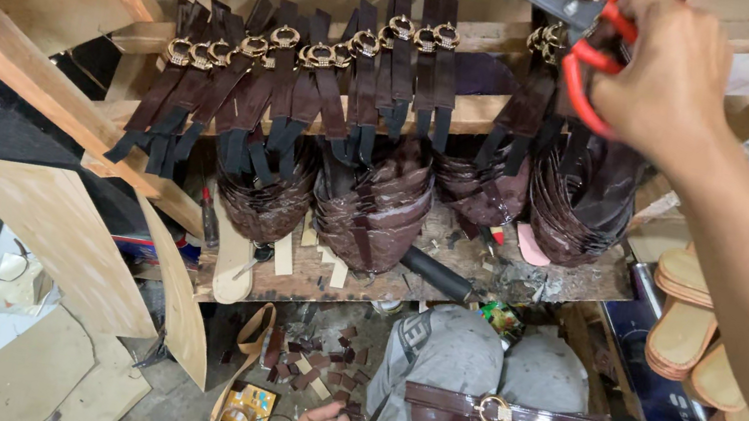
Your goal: The person sits on the floor of a shoe workshop and trims the ends of brown leather straps with red-handled scissors. They thread strap ends through gold ring buckles, trim excess material, and later apply glue from a container with a small brush to a strap end.
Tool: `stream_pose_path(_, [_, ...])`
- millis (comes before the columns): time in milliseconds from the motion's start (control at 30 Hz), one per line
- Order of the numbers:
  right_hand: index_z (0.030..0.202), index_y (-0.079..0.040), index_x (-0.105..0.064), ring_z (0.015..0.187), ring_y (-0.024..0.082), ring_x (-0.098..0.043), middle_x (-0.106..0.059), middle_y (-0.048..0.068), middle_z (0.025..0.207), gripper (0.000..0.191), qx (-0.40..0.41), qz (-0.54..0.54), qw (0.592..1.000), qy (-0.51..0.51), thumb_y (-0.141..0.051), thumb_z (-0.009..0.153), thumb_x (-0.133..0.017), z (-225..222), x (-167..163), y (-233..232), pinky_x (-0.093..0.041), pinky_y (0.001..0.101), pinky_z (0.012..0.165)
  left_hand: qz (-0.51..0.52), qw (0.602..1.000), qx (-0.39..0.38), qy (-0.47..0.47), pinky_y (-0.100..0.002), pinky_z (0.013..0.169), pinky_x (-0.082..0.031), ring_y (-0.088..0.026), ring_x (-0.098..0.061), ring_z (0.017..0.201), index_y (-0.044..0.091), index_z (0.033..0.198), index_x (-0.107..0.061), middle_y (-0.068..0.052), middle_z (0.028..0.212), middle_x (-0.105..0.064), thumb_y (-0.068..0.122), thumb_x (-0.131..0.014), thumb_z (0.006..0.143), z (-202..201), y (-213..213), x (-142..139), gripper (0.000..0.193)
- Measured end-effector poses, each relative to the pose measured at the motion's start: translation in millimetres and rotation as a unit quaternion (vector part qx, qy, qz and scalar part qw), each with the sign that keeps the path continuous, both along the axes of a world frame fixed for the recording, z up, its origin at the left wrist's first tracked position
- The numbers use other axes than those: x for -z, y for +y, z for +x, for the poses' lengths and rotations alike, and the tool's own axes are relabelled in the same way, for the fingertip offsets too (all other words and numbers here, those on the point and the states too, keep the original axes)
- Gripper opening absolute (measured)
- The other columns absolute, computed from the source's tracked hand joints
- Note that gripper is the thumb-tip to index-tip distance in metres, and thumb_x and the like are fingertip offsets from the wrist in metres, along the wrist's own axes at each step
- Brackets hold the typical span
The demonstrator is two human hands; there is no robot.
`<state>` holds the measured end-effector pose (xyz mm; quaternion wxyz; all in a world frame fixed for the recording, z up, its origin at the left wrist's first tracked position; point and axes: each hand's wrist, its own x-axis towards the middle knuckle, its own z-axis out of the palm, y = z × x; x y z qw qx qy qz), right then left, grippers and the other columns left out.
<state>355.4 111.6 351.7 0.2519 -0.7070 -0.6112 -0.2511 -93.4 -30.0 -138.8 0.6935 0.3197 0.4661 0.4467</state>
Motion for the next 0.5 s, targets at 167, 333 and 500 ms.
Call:
stream_pose_path(167, [0.096,0.002,-0.067,0.078,0.043,-0.064,-0.067,0.021,0.089,0.025,-0.027,0.04,0.998,-0.029,-0.003,0.075,-0.077,56.8,30.8,4.6,-0.047,0.0492,0.065,-0.002,1.0,0.009,-0.009,-0.035,0.056,-0.061,-0.019,-0.071,0.066,-0.007,0.113,-0.069,-0.017,0.081,-0.075,-0.006,-0.069,0.086,-2.0,2.3,-12.6,0.027])
stream_pose_path(333, [0.087,0.002,-0.067,0.073,0.04,-0.064,-0.064,0.021,0.077,0.014,0.086,-0.005,0.996,0.005,-0.006,0.076,-0.071,113.9,69.9,36.2,-0.049,0.0484,0.066,-0.019,1.0,0.019,0.008,-0.037,0.055,-0.061,-0.02,-0.07,0.066,-0.011,0.112,-0.068,-0.018,0.084,-0.075,-0.004,-0.071,0.087,9.4,1.8,-35.3,0.026])
stream_pose_path(500, [0.088,-0.002,-0.073,0.07,0.04,-0.067,-0.068,0.021,0.078,0.025,0.078,-0.015,0.991,-0.107,-0.023,0.077,-0.081,124.5,74.2,28.7,-0.051,0.0473,0.059,0.013,0.999,0.007,-0.029,-0.034,0.062,-0.061,-0.019,-0.07,0.071,-0.009,0.113,-0.068,-0.015,0.085,-0.074,-0.003,-0.072,0.085,26.8,6.9,-92.3,0.03])
